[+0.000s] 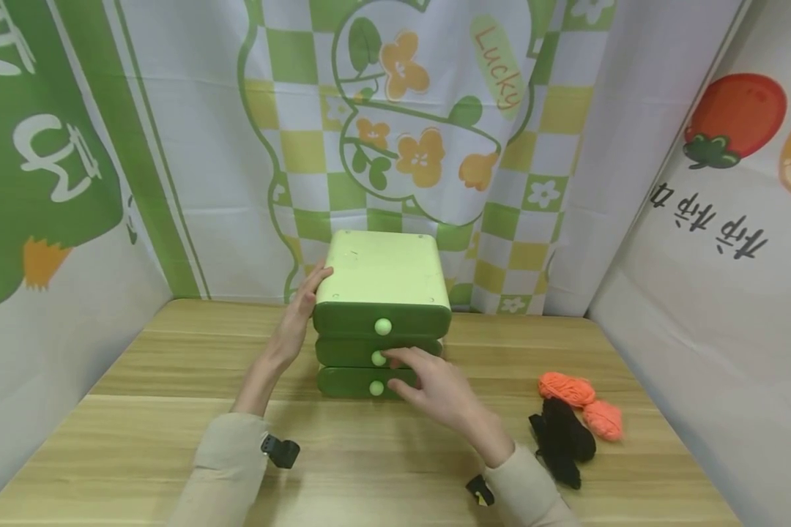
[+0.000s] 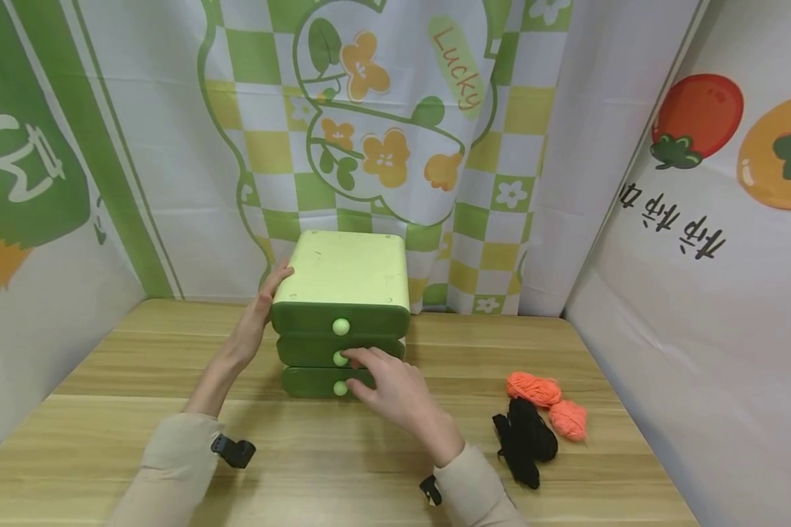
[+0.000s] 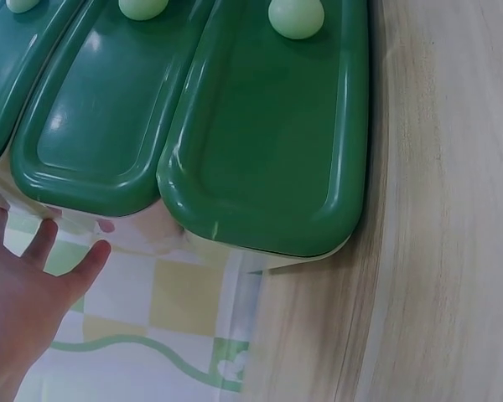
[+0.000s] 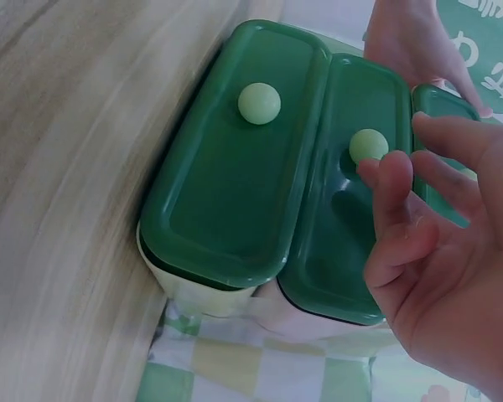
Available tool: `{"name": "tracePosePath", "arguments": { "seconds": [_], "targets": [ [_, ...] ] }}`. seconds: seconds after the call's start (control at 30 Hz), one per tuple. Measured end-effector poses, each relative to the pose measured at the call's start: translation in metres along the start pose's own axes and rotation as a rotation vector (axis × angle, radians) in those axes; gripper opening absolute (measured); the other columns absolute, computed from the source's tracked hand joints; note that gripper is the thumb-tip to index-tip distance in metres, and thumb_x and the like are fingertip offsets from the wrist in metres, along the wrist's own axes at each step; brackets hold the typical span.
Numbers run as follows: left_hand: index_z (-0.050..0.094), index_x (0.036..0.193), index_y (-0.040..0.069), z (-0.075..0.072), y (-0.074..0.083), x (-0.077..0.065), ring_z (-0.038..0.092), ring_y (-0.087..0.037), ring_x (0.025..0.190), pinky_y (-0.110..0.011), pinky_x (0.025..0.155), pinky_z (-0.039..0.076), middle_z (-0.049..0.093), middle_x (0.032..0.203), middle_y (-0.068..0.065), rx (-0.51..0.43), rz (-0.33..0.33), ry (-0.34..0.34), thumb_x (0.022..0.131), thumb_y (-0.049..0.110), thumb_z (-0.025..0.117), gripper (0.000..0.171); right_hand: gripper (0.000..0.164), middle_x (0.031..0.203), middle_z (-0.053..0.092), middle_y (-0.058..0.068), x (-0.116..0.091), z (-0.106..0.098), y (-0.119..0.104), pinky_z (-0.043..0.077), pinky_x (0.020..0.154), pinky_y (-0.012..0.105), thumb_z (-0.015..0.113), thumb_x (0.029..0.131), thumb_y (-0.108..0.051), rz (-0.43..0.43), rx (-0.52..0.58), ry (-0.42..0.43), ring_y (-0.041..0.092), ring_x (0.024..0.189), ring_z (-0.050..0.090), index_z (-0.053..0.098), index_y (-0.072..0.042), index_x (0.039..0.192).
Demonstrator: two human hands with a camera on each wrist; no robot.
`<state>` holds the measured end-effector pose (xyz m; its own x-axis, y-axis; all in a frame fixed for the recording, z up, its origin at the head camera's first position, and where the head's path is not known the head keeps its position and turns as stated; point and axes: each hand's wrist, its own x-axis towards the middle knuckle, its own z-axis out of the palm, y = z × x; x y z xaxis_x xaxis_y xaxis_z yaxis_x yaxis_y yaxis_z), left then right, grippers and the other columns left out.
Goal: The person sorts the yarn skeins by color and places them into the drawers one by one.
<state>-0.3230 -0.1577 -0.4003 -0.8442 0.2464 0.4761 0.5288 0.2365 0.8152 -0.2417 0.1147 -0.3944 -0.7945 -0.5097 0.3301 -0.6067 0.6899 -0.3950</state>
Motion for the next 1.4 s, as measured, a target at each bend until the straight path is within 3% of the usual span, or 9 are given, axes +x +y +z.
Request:
{"name": "tracePosePath", "arguments": {
  "seconds": [0.1,0.27,0.4,0.53,0.6,0.7,0.83,1.17,1.4],
  "targets": [
    [0.023,0.157,0.037,-0.001,-0.001,0.000,-0.004,-0.030,0.155,-0.081,0.108,-0.001,0.002,0.167,0.016,0.000,0.010,-0.020,0.095,0.075,0.018,0.072,0.041,0.125,0.068,-0.002,0.001,0.003,0.002,0.045,0.058,0.020,0.068,0.094,-0.029,0.012,-0.001,-0.005,0.001,0.067,0.051,0.060,-0.022,0.134],
    [0.019,0.159,0.032,-0.003,-0.002,0.000,0.005,-0.035,0.154,-0.077,0.110,0.013,0.000,0.168,0.011,0.001,0.008,-0.048,0.093,0.077,0.030,0.080,0.043,0.127,0.068,-0.002,0.002,0.007,0.004,0.049,0.064,0.024,0.068,0.095,-0.027,0.024,0.014,-0.020,0.008,0.077,0.062,0.058,-0.022,0.137],
    [0.019,0.160,0.024,-0.003,-0.002,0.001,0.012,-0.038,0.151,-0.071,0.110,0.021,0.000,0.169,0.003,-0.018,0.010,-0.046,0.096,0.071,0.036,0.081,0.045,0.133,0.065,0.000,0.004,0.009,0.005,0.056,0.081,0.034,0.066,0.096,-0.026,0.019,0.075,-0.046,0.018,0.105,0.068,0.056,-0.021,0.140],
    [0.021,0.159,0.028,-0.001,0.000,0.002,0.012,-0.035,0.152,-0.069,0.111,0.023,0.001,0.169,0.008,-0.020,0.011,-0.035,0.098,0.067,0.038,0.075,0.047,0.140,0.061,0.001,0.007,0.011,0.005,0.053,0.098,0.041,0.066,0.096,-0.025,0.026,0.135,-0.058,0.020,0.122,0.061,0.055,-0.019,0.142],
    [0.021,0.159,0.032,-0.001,0.000,0.002,0.011,-0.033,0.153,-0.070,0.111,0.023,0.001,0.168,0.011,-0.020,0.016,-0.031,0.098,0.065,0.039,0.071,0.047,0.140,0.061,0.001,0.008,0.011,0.005,0.053,0.096,0.039,0.066,0.096,-0.024,0.033,0.147,-0.055,0.019,0.117,0.063,0.055,-0.019,0.142],
    [0.023,0.157,0.035,0.000,-0.001,0.003,0.009,-0.031,0.153,-0.071,0.112,0.022,0.002,0.168,0.012,-0.032,0.025,-0.025,0.098,0.065,0.040,0.069,0.046,0.138,0.062,0.000,0.009,0.012,0.005,0.054,0.080,0.030,0.065,0.097,-0.025,0.041,0.143,-0.054,0.012,0.088,0.064,0.055,-0.019,0.141],
    [0.025,0.157,0.035,0.000,-0.003,0.004,0.010,-0.032,0.153,-0.071,0.112,0.023,0.003,0.168,0.009,-0.052,0.040,-0.022,0.098,0.064,0.041,0.068,0.046,0.136,0.063,-0.001,0.010,0.011,0.004,0.048,0.067,0.023,0.065,0.097,-0.027,0.041,0.136,-0.055,0.003,0.061,0.047,0.056,-0.018,0.141],
    [0.025,0.158,0.029,0.000,-0.004,0.004,0.011,-0.034,0.152,-0.069,0.112,0.024,0.002,0.169,0.006,-0.070,0.039,-0.025,0.102,0.054,0.044,0.065,0.046,0.129,0.066,-0.002,0.009,0.012,0.004,0.045,0.055,0.020,0.065,0.097,-0.025,0.038,0.147,-0.071,-0.001,0.056,0.042,0.056,-0.016,0.141],
    [0.026,0.158,0.028,-0.001,-0.005,0.003,0.011,-0.033,0.153,-0.067,0.112,0.026,0.003,0.169,0.004,-0.066,0.042,-0.014,0.101,0.054,0.045,0.065,0.045,0.125,0.068,0.002,0.008,0.013,0.002,0.044,0.053,0.019,0.066,0.096,-0.022,0.027,0.190,-0.054,0.008,0.057,0.048,0.057,-0.012,0.140]
  ]
}}
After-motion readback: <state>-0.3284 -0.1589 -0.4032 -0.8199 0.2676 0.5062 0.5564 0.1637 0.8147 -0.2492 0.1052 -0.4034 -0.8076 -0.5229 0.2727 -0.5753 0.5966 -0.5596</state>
